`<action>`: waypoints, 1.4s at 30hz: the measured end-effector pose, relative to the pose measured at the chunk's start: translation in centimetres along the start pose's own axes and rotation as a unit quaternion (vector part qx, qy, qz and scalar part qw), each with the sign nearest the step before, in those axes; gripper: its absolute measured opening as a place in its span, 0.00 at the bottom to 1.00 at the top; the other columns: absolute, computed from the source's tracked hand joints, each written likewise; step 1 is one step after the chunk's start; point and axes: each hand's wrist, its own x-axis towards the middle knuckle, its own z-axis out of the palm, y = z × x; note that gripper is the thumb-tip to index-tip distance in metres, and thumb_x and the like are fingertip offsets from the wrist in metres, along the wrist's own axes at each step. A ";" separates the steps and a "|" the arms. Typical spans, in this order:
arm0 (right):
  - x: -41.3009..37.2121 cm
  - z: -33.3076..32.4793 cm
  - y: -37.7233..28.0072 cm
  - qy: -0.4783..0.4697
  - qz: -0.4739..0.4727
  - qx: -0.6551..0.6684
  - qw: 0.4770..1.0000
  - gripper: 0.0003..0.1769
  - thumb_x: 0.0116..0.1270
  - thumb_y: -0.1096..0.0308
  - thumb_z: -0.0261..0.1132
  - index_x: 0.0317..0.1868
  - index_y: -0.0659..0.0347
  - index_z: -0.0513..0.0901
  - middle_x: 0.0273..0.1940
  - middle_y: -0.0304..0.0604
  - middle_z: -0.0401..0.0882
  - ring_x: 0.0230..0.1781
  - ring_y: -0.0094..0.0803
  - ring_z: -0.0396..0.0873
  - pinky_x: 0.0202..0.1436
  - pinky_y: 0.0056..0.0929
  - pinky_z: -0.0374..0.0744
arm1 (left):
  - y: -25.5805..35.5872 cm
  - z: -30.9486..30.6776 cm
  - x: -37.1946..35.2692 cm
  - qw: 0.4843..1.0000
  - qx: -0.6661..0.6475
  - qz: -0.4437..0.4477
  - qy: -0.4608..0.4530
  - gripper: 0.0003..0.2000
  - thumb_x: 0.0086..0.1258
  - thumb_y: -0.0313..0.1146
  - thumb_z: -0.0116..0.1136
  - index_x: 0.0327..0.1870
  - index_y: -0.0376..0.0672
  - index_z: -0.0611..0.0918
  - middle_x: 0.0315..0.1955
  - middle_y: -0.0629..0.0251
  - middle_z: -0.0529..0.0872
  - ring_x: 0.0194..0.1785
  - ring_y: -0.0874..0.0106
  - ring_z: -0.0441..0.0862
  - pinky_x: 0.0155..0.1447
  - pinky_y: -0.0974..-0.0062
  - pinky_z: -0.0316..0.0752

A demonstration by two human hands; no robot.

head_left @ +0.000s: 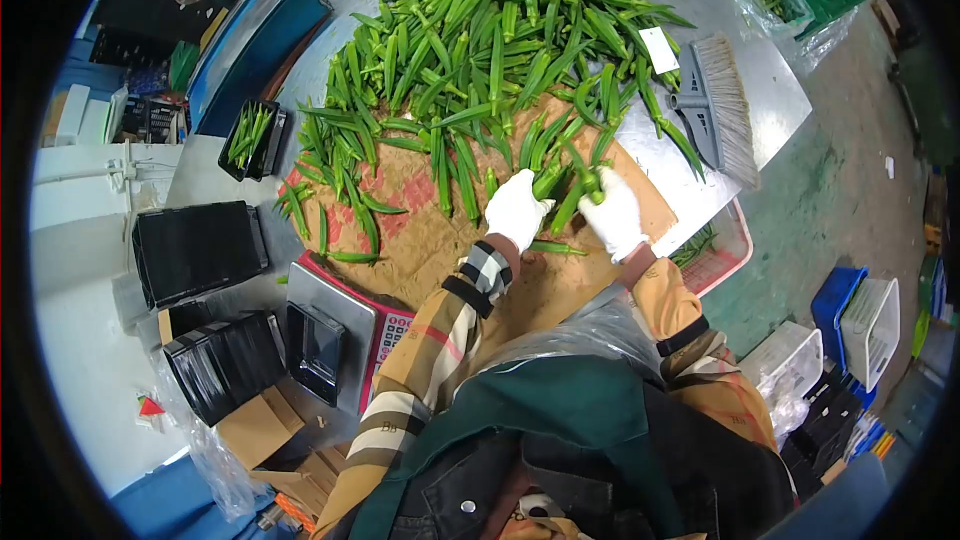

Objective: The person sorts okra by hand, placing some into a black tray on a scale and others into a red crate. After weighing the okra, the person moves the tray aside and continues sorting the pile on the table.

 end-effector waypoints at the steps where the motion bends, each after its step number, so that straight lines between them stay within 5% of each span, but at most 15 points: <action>1: 0.2 -1.0 0.1 0.016 -0.006 -0.036 0.999 0.24 0.57 0.65 0.69 0.54 0.61 0.79 0.47 0.51 0.81 0.54 0.50 0.77 0.59 0.43 0.76 | 0.3 -0.5 0.1 1.000 0.009 -0.013 -0.019 0.25 0.61 0.40 0.72 0.57 0.38 0.78 0.46 0.45 0.86 0.52 0.47 0.83 0.55 0.57 0.78; 7: 1.4 -3.1 0.6 0.035 -0.169 -0.151 0.973 0.23 0.55 0.68 0.72 0.52 0.57 0.80 0.46 0.48 0.81 0.51 0.49 0.78 0.57 0.44 0.76 | -0.8 -0.5 -0.2 0.999 0.009 -0.032 -0.030 0.23 0.59 0.38 0.72 0.53 0.41 0.78 0.43 0.48 0.87 0.51 0.48 0.84 0.54 0.55 0.79; 11: 1.4 -3.2 1.5 0.036 -0.021 -0.094 0.995 0.25 0.55 0.66 0.73 0.54 0.59 0.79 0.44 0.53 0.83 0.48 0.53 0.81 0.52 0.46 0.79 | -2.5 -2.3 -0.5 0.998 -0.064 -0.009 0.007 0.15 0.57 0.38 0.65 0.41 0.39 0.82 0.37 0.47 0.86 0.45 0.46 0.84 0.51 0.55 0.78; 12: 1.3 -3.6 1.6 0.038 0.001 -0.103 0.994 0.25 0.56 0.66 0.72 0.54 0.59 0.79 0.44 0.53 0.83 0.48 0.52 0.82 0.52 0.45 0.79 | -2.9 -2.5 -0.7 0.996 -0.057 0.032 0.061 0.14 0.57 0.37 0.64 0.40 0.39 0.82 0.36 0.47 0.86 0.44 0.46 0.83 0.50 0.55 0.78; 17: 2.7 -5.0 2.9 0.105 0.054 -0.097 0.988 0.24 0.58 0.66 0.72 0.56 0.60 0.79 0.44 0.53 0.84 0.46 0.51 0.83 0.51 0.44 0.80 | 0.5 -1.6 -1.7 0.992 -0.116 0.010 0.044 0.16 0.60 0.35 0.64 0.47 0.40 0.79 0.43 0.46 0.85 0.47 0.46 0.82 0.52 0.56 0.77; 21: 2.1 -7.9 -1.3 0.018 0.032 -0.063 0.997 0.23 0.58 0.67 0.72 0.54 0.63 0.80 0.44 0.54 0.86 0.44 0.51 0.84 0.50 0.41 0.80 | 1.3 3.5 -2.3 0.982 0.086 0.122 0.112 0.14 0.63 0.36 0.65 0.46 0.42 0.79 0.40 0.49 0.86 0.47 0.48 0.84 0.50 0.52 0.77; 24: 2.4 -6.5 2.8 0.044 0.019 -0.021 0.999 0.27 0.57 0.67 0.74 0.57 0.66 0.80 0.46 0.54 0.86 0.45 0.47 0.85 0.50 0.39 0.81 | 1.1 2.7 -2.1 0.997 -0.028 0.054 0.039 0.13 0.62 0.34 0.65 0.46 0.41 0.79 0.42 0.48 0.86 0.48 0.46 0.83 0.50 0.55 0.78; 26: 2.3 -8.4 1.7 0.066 0.022 -0.090 0.994 0.29 0.56 0.67 0.75 0.59 0.67 0.79 0.46 0.53 0.87 0.44 0.42 0.86 0.51 0.35 0.81 | -0.3 0.0 -2.1 0.980 -0.194 0.018 0.029 0.16 0.63 0.32 0.66 0.51 0.37 0.80 0.38 0.56 0.88 0.39 0.60 0.86 0.48 0.66 0.80; 28: 1.8 -9.7 0.9 0.041 0.024 0.044 0.998 0.28 0.57 0.68 0.74 0.58 0.67 0.79 0.43 0.52 0.87 0.42 0.38 0.86 0.49 0.33 0.82 | -3.6 -2.6 -2.1 0.859 -0.506 0.009 -0.079 0.16 0.64 0.29 0.65 0.52 0.36 0.82 0.38 0.64 0.88 0.39 0.73 0.84 0.46 0.72 0.79; 30: 1.8 -8.8 2.3 0.018 0.011 0.073 0.997 0.28 0.56 0.67 0.74 0.58 0.65 0.79 0.41 0.51 0.87 0.39 0.39 0.86 0.47 0.34 0.82 | -5.3 -6.2 -2.8 0.851 -0.514 -0.083 -0.062 0.14 0.63 0.26 0.64 0.50 0.37 0.84 0.39 0.68 0.87 0.41 0.78 0.83 0.47 0.76 0.78; 32: 0.7 -7.3 1.5 -0.035 0.024 -0.009 0.999 0.27 0.57 0.67 0.74 0.57 0.64 0.80 0.41 0.51 0.87 0.40 0.41 0.86 0.47 0.34 0.82 | -6.5 -7.5 -3.0 0.897 -0.439 -0.040 0.037 0.11 0.62 0.26 0.64 0.46 0.38 0.86 0.36 0.71 0.87 0.36 0.80 0.82 0.42 0.77 0.77; 36: -2.5 -1.5 1.4 -0.055 -0.047 -0.223 0.972 0.24 0.56 0.61 0.74 0.50 0.61 0.79 0.41 0.50 0.83 0.44 0.52 0.83 0.48 0.47 0.81 | -6.6 -5.4 -3.1 0.969 -0.191 -0.050 0.145 0.12 0.62 0.28 0.63 0.46 0.37 0.84 0.35 0.56 0.89 0.38 0.64 0.87 0.46 0.70 0.79; 37: -2.7 -1.0 1.1 -0.052 -0.036 -0.214 0.975 0.24 0.56 0.62 0.74 0.50 0.61 0.80 0.41 0.50 0.84 0.43 0.51 0.84 0.48 0.46 0.81 | -5.4 -4.6 -3.8 0.974 -0.152 -0.044 0.161 0.12 0.61 0.30 0.64 0.46 0.38 0.83 0.36 0.49 0.89 0.41 0.55 0.88 0.48 0.66 0.80; 39: -2.8 -0.6 0.5 -0.045 -0.013 -0.199 0.979 0.24 0.56 0.63 0.74 0.52 0.60 0.80 0.41 0.51 0.84 0.42 0.51 0.84 0.48 0.44 0.81 | -5.4 -1.1 -3.0 0.981 -0.017 -0.046 0.187 0.16 0.62 0.33 0.67 0.50 0.42 0.81 0.39 0.51 0.89 0.45 0.51 0.86 0.50 0.59 0.80; 42: -2.6 -2.0 0.1 -0.075 0.027 0.071 0.994 0.26 0.56 0.66 0.76 0.54 0.64 0.81 0.39 0.48 0.86 0.40 0.43 0.86 0.47 0.36 0.82 | -4.5 0.1 -2.5 0.976 0.126 -0.006 0.179 0.17 0.61 0.36 0.69 0.50 0.42 0.81 0.40 0.50 0.88 0.46 0.49 0.85 0.50 0.58 0.80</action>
